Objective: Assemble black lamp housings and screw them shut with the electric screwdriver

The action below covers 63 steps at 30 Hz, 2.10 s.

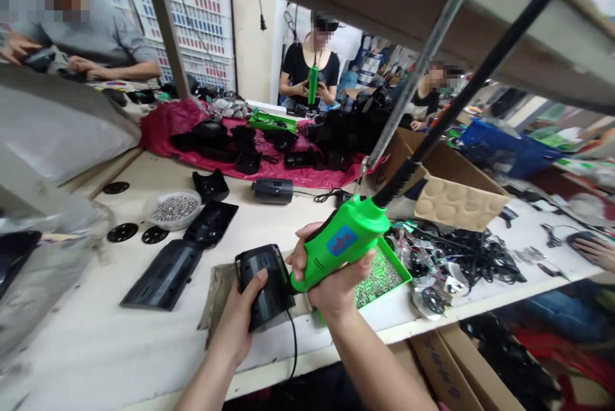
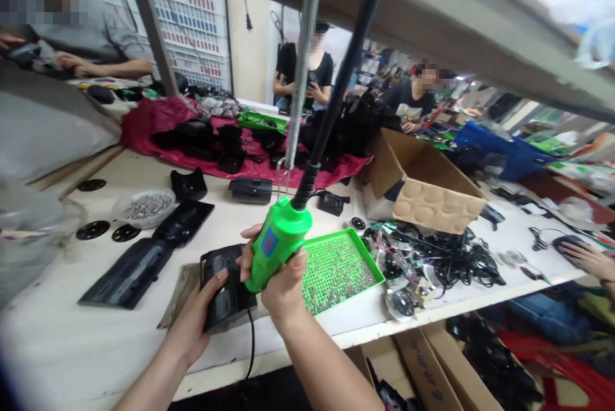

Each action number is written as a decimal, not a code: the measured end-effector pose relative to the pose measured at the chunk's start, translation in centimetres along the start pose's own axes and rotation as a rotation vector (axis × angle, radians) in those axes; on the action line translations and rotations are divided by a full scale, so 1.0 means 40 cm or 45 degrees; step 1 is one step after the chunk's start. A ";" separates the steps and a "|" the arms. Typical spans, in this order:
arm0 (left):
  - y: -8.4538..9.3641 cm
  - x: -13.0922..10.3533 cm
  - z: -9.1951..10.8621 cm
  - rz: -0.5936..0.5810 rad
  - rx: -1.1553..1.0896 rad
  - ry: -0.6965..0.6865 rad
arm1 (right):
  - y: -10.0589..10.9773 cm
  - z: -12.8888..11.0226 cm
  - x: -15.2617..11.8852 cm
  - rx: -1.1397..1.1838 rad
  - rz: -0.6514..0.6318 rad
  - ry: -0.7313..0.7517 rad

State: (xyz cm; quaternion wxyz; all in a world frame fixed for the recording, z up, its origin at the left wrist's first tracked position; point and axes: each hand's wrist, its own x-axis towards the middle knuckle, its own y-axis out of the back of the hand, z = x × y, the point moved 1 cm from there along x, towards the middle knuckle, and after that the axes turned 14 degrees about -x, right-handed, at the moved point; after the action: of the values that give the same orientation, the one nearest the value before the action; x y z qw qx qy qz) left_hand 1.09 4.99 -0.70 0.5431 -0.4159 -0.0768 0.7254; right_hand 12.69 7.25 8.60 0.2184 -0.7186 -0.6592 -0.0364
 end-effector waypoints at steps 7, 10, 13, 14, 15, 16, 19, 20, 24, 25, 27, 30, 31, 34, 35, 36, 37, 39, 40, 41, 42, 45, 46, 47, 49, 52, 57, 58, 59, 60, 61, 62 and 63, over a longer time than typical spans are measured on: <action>-0.009 -0.010 -0.011 0.097 0.050 -0.032 | 0.064 -0.254 -0.020 -0.014 0.227 0.386; -0.011 -0.014 -0.019 0.096 0.025 -0.054 | 0.060 -0.244 -0.054 0.012 0.053 0.308; -0.015 -0.021 -0.020 0.069 0.015 -0.067 | 0.033 -0.169 -0.086 0.028 -0.078 0.245; -0.016 -0.025 -0.019 0.052 0.012 -0.068 | 0.022 -0.145 -0.091 0.028 -0.118 0.203; -0.018 -0.028 -0.016 0.029 0.008 -0.069 | 0.013 -0.125 -0.094 0.027 -0.162 0.155; -0.019 -0.031 -0.013 0.005 0.003 -0.069 | 0.006 -0.110 -0.095 0.023 -0.212 0.113; -0.021 -0.035 -0.005 -0.049 -0.012 -0.072 | -0.003 -0.096 -0.092 0.007 -0.313 0.088; -0.022 -0.035 -0.004 -0.055 -0.014 -0.072 | -0.003 -0.097 -0.092 0.004 -0.305 0.099; -0.024 -0.032 -0.005 -0.027 -0.021 -0.075 | -0.002 -0.093 -0.098 -0.004 -0.252 0.032; -0.025 -0.032 -0.006 -0.016 -0.022 -0.077 | -0.004 -0.088 -0.100 0.000 -0.246 0.026; -0.026 -0.031 -0.008 0.002 -0.022 -0.077 | -0.011 -0.076 -0.101 0.008 -0.266 0.040; -0.024 -0.033 -0.010 0.022 -0.023 -0.083 | -0.025 -0.056 -0.095 0.060 -0.332 0.032; -0.023 -0.034 -0.011 0.030 -0.022 -0.085 | -0.030 -0.051 -0.091 0.079 -0.337 0.013; -0.021 -0.038 -0.016 0.039 -0.020 -0.091 | -0.038 -0.050 -0.081 0.109 -0.335 -0.037; -0.021 -0.040 -0.017 0.033 -0.022 -0.094 | -0.039 -0.053 -0.079 0.109 -0.344 -0.039; -0.022 -0.041 -0.018 0.025 -0.026 -0.098 | -0.038 -0.056 -0.077 0.105 -0.358 -0.038; -0.022 -0.042 -0.018 0.018 -0.031 -0.102 | -0.037 -0.058 -0.076 0.102 -0.371 -0.036; -0.024 -0.042 -0.018 0.015 -0.041 -0.113 | -0.034 -0.060 -0.074 0.105 -0.379 -0.011; -0.024 -0.041 -0.017 0.017 -0.046 -0.120 | -0.032 -0.059 -0.073 0.111 -0.372 0.004; -0.025 -0.041 -0.016 0.019 -0.051 -0.125 | -0.032 -0.056 -0.073 0.116 -0.363 0.019; -0.024 -0.040 -0.016 0.019 -0.056 -0.128 | -0.032 -0.051 -0.072 0.119 -0.355 0.035; -0.024 -0.038 -0.014 0.012 -0.068 -0.117 | -0.035 -0.029 -0.072 0.113 -0.330 0.072; -0.024 -0.037 -0.015 0.006 -0.070 -0.107 | -0.036 -0.021 -0.074 0.112 -0.312 0.087; -0.025 -0.037 -0.015 0.001 -0.074 -0.098 | -0.037 -0.014 -0.077 0.107 -0.290 0.101; -0.028 -0.037 -0.016 0.001 -0.085 -0.085 | -0.038 -0.006 -0.085 0.082 -0.250 0.121; -0.028 -0.034 -0.018 0.033 -0.117 -0.073 | -0.029 -0.021 -0.098 0.031 -0.263 0.110; 0.007 -0.020 -0.015 0.047 -0.202 0.024 | 0.022 -0.092 -0.057 -0.040 -0.088 0.251; 0.018 -0.019 -0.012 0.048 -0.231 0.056 | 0.033 -0.096 -0.037 -0.063 -0.044 0.287; 0.029 -0.019 -0.008 0.054 -0.259 0.091 | 0.044 -0.093 -0.015 -0.088 0.001 0.306; 0.040 -0.021 -0.004 0.069 -0.281 0.128 | 0.054 -0.083 0.007 -0.124 0.050 0.293; 0.048 -0.023 0.002 0.089 -0.295 0.164 | 0.063 -0.067 0.029 -0.167 0.095 0.267; 0.055 -0.026 0.007 0.107 -0.309 0.187 | 0.073 -0.048 0.049 -0.214 0.127 0.241; 0.059 -0.029 0.012 0.122 -0.331 0.193 | 0.084 -0.029 0.066 -0.270 0.132 0.216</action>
State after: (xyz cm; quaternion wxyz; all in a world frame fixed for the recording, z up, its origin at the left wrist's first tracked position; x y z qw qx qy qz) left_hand -0.89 3.23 -1.11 0.4536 -0.5395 -0.1087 0.7009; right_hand 16.54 9.17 9.65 0.1980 -0.7652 -0.5927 -0.1551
